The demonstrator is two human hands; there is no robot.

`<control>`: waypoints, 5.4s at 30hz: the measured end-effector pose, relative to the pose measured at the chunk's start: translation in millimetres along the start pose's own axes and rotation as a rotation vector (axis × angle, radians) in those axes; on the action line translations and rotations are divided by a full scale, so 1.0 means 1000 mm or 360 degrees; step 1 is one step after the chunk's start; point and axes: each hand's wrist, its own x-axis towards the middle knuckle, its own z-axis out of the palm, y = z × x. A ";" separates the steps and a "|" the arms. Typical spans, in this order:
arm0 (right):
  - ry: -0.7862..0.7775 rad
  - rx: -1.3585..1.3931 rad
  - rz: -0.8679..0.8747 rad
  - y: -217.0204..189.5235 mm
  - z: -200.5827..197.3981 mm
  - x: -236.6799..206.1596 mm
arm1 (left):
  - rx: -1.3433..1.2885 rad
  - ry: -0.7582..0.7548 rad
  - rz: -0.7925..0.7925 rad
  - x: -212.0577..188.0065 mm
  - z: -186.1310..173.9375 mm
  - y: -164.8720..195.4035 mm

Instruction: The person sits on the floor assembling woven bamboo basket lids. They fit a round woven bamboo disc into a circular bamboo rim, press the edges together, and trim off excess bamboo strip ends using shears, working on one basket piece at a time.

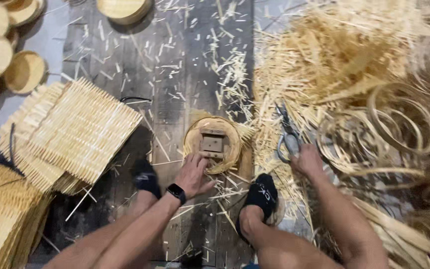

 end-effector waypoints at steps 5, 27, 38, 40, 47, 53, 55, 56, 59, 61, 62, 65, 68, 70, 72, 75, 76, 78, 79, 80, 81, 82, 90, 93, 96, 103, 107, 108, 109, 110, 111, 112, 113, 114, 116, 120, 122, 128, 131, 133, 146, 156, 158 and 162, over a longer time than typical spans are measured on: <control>0.0052 0.0469 0.0204 -0.018 0.011 0.030 | -0.0027 0.0498 -0.0733 0.080 0.019 0.011; -0.0506 0.1044 0.0673 -0.014 0.040 -0.031 | -0.0203 0.0442 -0.0749 0.090 0.038 0.025; -0.1166 0.0513 0.0468 0.005 -0.034 0.079 | -0.0029 0.0336 -0.0611 0.091 0.041 0.035; -0.0528 0.0605 0.0627 0.001 -0.038 0.090 | 0.0027 0.0315 -0.0646 0.091 0.041 0.037; -0.0671 0.0500 0.0365 -0.024 0.007 0.011 | 0.0067 0.0354 -0.0719 0.098 0.057 0.037; 0.0132 -0.0208 -0.0310 -0.047 0.041 -0.024 | 0.0080 0.0475 -0.0698 0.092 0.067 0.055; -0.0071 -0.0192 -0.0149 -0.048 0.040 -0.020 | 0.0011 0.0388 -0.0685 0.090 0.064 0.056; -0.0153 -0.0212 -0.0118 -0.048 0.038 -0.017 | -0.0021 0.0344 -0.0679 0.089 0.063 0.056; -0.0159 -0.0339 -0.0168 -0.048 0.032 -0.002 | -0.0015 0.0228 -0.0665 0.089 0.059 0.052; -0.0133 -0.0431 -0.0206 -0.049 0.029 0.009 | 0.0003 0.0191 -0.0643 0.089 0.057 0.050; -0.0124 -0.0477 -0.0210 -0.049 0.028 0.014 | 0.0009 0.0180 -0.0623 0.089 0.057 0.048; -0.0235 -0.0504 -0.0259 -0.050 0.022 0.030 | 0.0028 0.0076 -0.0393 0.088 0.052 0.040; -0.0322 -0.0391 -0.0235 -0.047 0.016 0.038 | 0.0023 0.0027 -0.0212 0.086 0.045 0.030; -0.0335 -0.0392 -0.0180 -0.046 0.013 0.039 | -0.0025 0.0040 -0.0182 0.085 0.042 0.025; -0.0317 -0.0492 -0.0107 -0.046 0.012 0.040 | -0.0060 0.0002 -0.0159 0.086 0.038 0.021; 0.0047 -0.0665 -0.0612 -0.049 0.018 0.041 | -0.0057 -0.0152 -0.0084 0.086 0.032 0.016; 0.0033 -0.0615 -0.0562 -0.050 0.020 0.042 | -0.0050 -0.0201 -0.0014 0.086 0.029 0.014; 0.0010 -0.0527 -0.0478 -0.050 0.026 0.043 | 0.0051 -0.0239 0.0112 0.084 0.025 0.012; -0.0006 -0.0454 -0.0503 -0.050 0.028 0.043 | 0.0151 -0.0239 0.0167 0.083 0.024 0.011; -0.0018 -0.0380 -0.0522 -0.049 0.030 0.042 | 0.0252 -0.0241 0.0228 0.081 0.024 0.013; -0.0035 -0.0307 -0.0539 -0.048 0.030 0.042 | 0.0184 -0.0017 0.0027 0.079 0.024 0.015; -0.0041 -0.0334 -0.0524 -0.048 0.031 0.041 | 0.0116 0.0207 -0.0172 0.076 0.027 0.021; 0.0041 -0.0407 -0.0436 -0.046 0.025 0.042 | -0.0096 0.0033 -0.0267 0.069 0.035 0.030; -0.0398 -0.0575 -0.0511 -0.044 0.024 0.046 | -0.0088 -0.0005 -0.0082 0.067 0.030 0.016; -0.0205 -0.0415 -0.0417 -0.044 0.028 0.047 | -0.0113 -0.0127 0.0007 0.071 0.026 0.009; -0.0185 -0.0455 -0.0474 -0.044 0.035 0.043 | -0.0063 -0.0076 0.0013 0.068 0.021 0.013; -0.0199 -0.0544 -0.0491 -0.044 0.035 0.046 | -0.0523 0.0581 -0.0949 0.066 0.050 0.040; -0.0192 -0.0585 -0.0493 -0.046 0.035 0.047 | -0.0398 0.0518 -0.0808 0.066 0.056 0.042; -0.0002 -0.0570 -0.0576 -0.046 0.034 0.048 | -0.0279 0.0450 -0.0674 0.067 0.061 0.045; 0.0187 -0.0551 -0.0661 -0.049 0.033 0.049 | -0.0160 0.0381 -0.0544 0.067 0.064 0.045; 0.0380 -0.0523 -0.0737 -0.049 0.032 0.051 | -0.0176 0.0297 -0.0561 0.067 0.065 0.043; 0.0074 -0.0529 -0.0569 -0.051 0.031 0.052 | -0.0190 0.0207 -0.0581 0.067 0.064 0.040; -0.0228 -0.0534 -0.0405 -0.054 0.030 0.053 | -0.0204 0.0124 -0.0599 0.066 0.061 0.036; -0.0514 -0.0537 -0.0244 -0.056 0.028 0.054 | -0.0175 0.0054 -0.0582 0.067 0.057 0.032; -0.0439 -0.0545 -0.0391 -0.061 0.024 0.056 | -0.0121 -0.0108 -0.0568 0.066 0.050 0.026; -0.0708 -0.0899 -0.0315 -0.065 0.022 0.058 | -0.0173 -0.0123 -0.0461 0.067 0.046 0.024; -0.0416 -0.0942 -0.0443 -0.060 0.024 0.057 | -0.0222 -0.0265 -0.0390 0.067 0.048 0.023; -0.0476 0.1423 0.0601 -0.044 0.036 0.053 | -0.0093 -0.0429 -0.0186 0.064 0.047 0.003; 0.0424 0.0074 -0.0478 -0.052 0.038 0.058 | -0.0093 -0.0390 -0.0127 0.067 0.041 -0.005; 0.0382 -0.0752 -0.0821 -0.056 0.037 0.062 | -0.0064 -0.0523 -0.0064 0.069 0.036 -0.009; -0.0277 -0.0425 -0.0456 -0.051 0.037 0.058 | -0.0127 -0.0095 -0.0580 0.068 0.042 0.039; -0.0436 -0.0452 -0.0436 -0.057 0.040 0.053 | -0.0282 0.0244 -0.0655 0.064 0.049 0.032; -0.0562 -0.0727 -0.0395 -0.056 0.040 0.054 | -0.0243 0.0123 -0.0434 0.064 0.047 0.029; -0.0982 -0.0162 0.0067 -0.051 0.038 0.058 | -0.0165 0.0091 -0.0458 0.063 0.035 0.027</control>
